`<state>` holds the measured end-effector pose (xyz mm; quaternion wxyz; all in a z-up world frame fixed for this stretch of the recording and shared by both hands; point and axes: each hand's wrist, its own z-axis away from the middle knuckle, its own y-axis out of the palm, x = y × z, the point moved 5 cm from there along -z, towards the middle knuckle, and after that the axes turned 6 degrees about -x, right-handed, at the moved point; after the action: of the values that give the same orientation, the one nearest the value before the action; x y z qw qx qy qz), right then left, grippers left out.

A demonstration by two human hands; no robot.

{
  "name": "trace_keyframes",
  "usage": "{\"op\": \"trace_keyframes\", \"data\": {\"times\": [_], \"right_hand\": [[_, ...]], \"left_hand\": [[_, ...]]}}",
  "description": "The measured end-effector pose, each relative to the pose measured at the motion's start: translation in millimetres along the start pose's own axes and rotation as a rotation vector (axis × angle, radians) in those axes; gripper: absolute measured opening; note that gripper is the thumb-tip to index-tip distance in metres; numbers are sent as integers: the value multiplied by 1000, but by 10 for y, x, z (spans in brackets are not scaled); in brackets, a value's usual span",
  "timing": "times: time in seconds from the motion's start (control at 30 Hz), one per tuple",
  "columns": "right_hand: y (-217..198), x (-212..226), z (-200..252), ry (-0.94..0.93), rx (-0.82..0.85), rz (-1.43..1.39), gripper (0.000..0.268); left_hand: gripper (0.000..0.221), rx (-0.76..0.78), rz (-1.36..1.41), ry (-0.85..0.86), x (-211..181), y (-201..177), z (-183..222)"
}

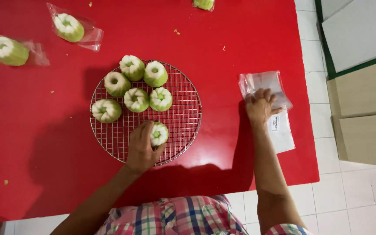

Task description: The person is individually packaging green cakes into small plastic bags on a red table.

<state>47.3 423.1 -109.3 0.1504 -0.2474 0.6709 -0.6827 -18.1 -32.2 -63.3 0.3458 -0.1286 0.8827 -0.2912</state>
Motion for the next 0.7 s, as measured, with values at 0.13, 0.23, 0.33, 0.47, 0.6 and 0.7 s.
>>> {"op": "trace_keyframes", "data": {"times": [0.13,0.23,0.33,0.47,0.6,0.7], "right_hand": [[120,-62,-24,-174,-63,-65,41],[50,-84,-26,-359,-160,-205,29],[-299,-58,92,-375,-253,-457,27],[-937,155,527,-196,-6,-1561,15],[-1066,554,1052,-158,668,-2179,22],[-1002,737,1354,-167,911,-2194,29]], "left_hand": [[86,-36,29,7,-373,-236,-254],[66,-118,68,17,-532,-286,-317],[45,-147,277,45,-658,-177,-394],[51,-8,621,-256,-728,192,-551],[101,280,1038,-794,-989,339,-985],[82,371,1301,-998,-1028,544,-1066]]}}
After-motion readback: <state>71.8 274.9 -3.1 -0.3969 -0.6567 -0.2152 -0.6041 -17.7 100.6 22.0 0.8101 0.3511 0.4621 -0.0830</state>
